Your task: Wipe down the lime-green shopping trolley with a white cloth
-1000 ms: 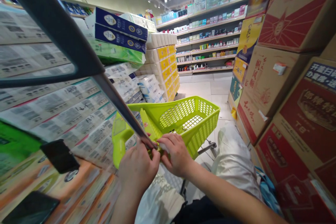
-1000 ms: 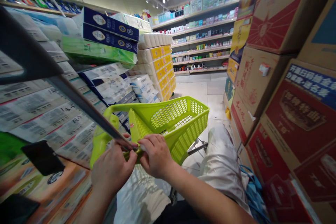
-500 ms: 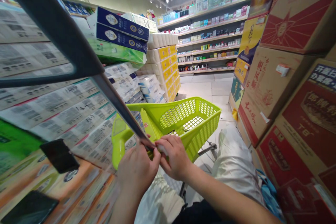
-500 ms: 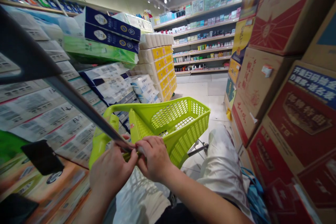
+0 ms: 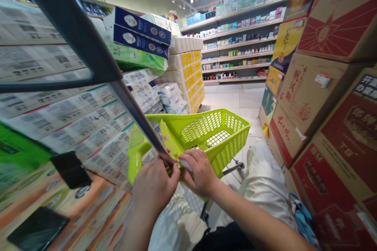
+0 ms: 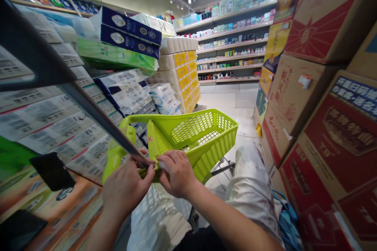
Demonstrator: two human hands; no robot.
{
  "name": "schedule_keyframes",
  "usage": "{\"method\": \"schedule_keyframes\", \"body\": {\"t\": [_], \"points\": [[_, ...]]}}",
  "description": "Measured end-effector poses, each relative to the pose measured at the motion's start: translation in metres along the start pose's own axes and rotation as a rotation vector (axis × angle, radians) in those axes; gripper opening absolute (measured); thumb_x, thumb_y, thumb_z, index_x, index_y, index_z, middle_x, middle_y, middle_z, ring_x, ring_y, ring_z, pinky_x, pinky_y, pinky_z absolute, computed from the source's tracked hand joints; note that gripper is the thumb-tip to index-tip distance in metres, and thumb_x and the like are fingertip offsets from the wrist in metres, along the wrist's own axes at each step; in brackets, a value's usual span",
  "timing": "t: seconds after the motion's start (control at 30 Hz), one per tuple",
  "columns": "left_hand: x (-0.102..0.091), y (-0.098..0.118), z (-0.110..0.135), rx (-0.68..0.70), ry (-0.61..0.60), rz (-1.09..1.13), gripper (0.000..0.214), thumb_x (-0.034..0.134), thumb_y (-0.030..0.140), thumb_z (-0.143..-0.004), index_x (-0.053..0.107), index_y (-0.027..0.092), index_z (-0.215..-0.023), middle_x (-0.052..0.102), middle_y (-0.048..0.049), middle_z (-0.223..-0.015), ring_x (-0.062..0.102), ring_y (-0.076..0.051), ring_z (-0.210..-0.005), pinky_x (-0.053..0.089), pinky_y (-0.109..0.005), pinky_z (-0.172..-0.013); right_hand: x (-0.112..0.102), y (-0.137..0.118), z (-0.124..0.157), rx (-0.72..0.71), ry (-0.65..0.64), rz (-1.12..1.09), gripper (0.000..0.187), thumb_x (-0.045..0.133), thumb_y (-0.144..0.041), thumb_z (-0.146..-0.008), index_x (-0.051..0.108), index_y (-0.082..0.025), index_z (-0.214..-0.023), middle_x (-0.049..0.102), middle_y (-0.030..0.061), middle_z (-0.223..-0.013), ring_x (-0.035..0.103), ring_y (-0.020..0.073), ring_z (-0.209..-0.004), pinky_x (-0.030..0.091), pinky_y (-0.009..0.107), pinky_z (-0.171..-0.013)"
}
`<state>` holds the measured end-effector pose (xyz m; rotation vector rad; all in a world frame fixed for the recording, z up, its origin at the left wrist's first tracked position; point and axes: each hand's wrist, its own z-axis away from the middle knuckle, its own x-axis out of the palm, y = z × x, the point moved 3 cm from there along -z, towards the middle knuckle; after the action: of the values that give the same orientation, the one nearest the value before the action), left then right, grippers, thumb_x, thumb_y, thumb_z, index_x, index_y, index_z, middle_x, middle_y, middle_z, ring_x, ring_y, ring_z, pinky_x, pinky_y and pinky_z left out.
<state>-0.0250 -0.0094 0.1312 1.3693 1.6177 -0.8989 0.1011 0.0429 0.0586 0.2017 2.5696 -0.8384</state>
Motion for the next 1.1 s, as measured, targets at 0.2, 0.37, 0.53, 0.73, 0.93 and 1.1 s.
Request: {"method": "schedule_keyframes", "body": {"t": [0.2,0.37,0.53,0.73,0.93,1.1], "points": [[0.000,0.001,-0.003,-0.003,-0.002,-0.013,0.030,0.048,0.036,-0.084,0.062,0.018,-0.104,0.074,-0.0081,-0.097,0.070,-0.026,-0.083,0.050,-0.035,-0.073,0.000,0.009,0.000,0.150,0.082,0.019,0.034,0.046,-0.015,-0.078,0.061,-0.017,-0.108,0.060,0.0090,-0.103,0.052,0.0234,-0.100,0.040,0.039,-0.092],[0.001,-0.003,-0.006,-0.014,-0.030,-0.009,0.036,0.046,0.038,-0.085,0.062,0.017,-0.110,0.074,-0.0088,-0.088,0.070,-0.028,-0.083,0.051,-0.036,-0.072,0.009,-0.009,-0.007,0.043,0.012,-0.020,0.035,0.050,-0.018,-0.080,0.060,-0.018,-0.113,0.060,0.0085,-0.107,0.052,0.0227,-0.102,0.040,0.038,-0.093],[0.002,-0.012,-0.010,-0.006,-0.019,0.036,0.032,0.047,0.039,-0.085,0.061,0.020,-0.106,0.075,-0.0063,-0.095,0.070,-0.025,-0.082,0.051,-0.033,-0.073,0.004,0.015,-0.003,0.104,0.044,0.039,0.037,0.048,-0.014,-0.077,0.061,-0.017,-0.112,0.060,0.0092,-0.107,0.052,0.0234,-0.103,0.040,0.039,-0.094],[0.006,-0.020,-0.013,0.038,0.099,0.124,0.031,0.048,0.038,-0.084,0.057,0.019,-0.105,0.069,-0.0101,-0.110,0.069,-0.027,-0.088,0.053,-0.037,-0.077,0.019,-0.005,-0.015,0.115,0.015,-0.024,0.037,0.050,-0.016,-0.078,0.060,-0.019,-0.114,0.059,0.0081,-0.107,0.051,0.0227,-0.102,0.040,0.039,-0.094],[-0.007,-0.021,0.009,0.091,0.554,0.321,0.054,0.052,0.024,-0.083,0.035,0.017,-0.134,0.057,-0.0139,-0.120,0.055,-0.028,-0.119,0.044,-0.046,-0.105,0.013,0.010,-0.013,0.078,0.004,0.044,0.041,0.051,-0.014,-0.077,0.058,-0.018,-0.117,0.060,0.0089,-0.110,0.051,0.0231,-0.105,0.039,0.039,-0.096],[0.017,0.024,0.011,0.355,0.431,0.409,0.060,0.045,0.010,-0.082,0.033,0.018,-0.140,0.052,-0.0149,-0.129,0.051,-0.026,-0.125,0.045,-0.042,-0.105,0.025,0.030,-0.013,0.180,0.081,0.137,0.032,0.050,-0.013,-0.081,0.059,-0.018,-0.112,0.061,0.0086,-0.103,0.052,0.0231,-0.098,0.042,0.039,-0.091]]}}
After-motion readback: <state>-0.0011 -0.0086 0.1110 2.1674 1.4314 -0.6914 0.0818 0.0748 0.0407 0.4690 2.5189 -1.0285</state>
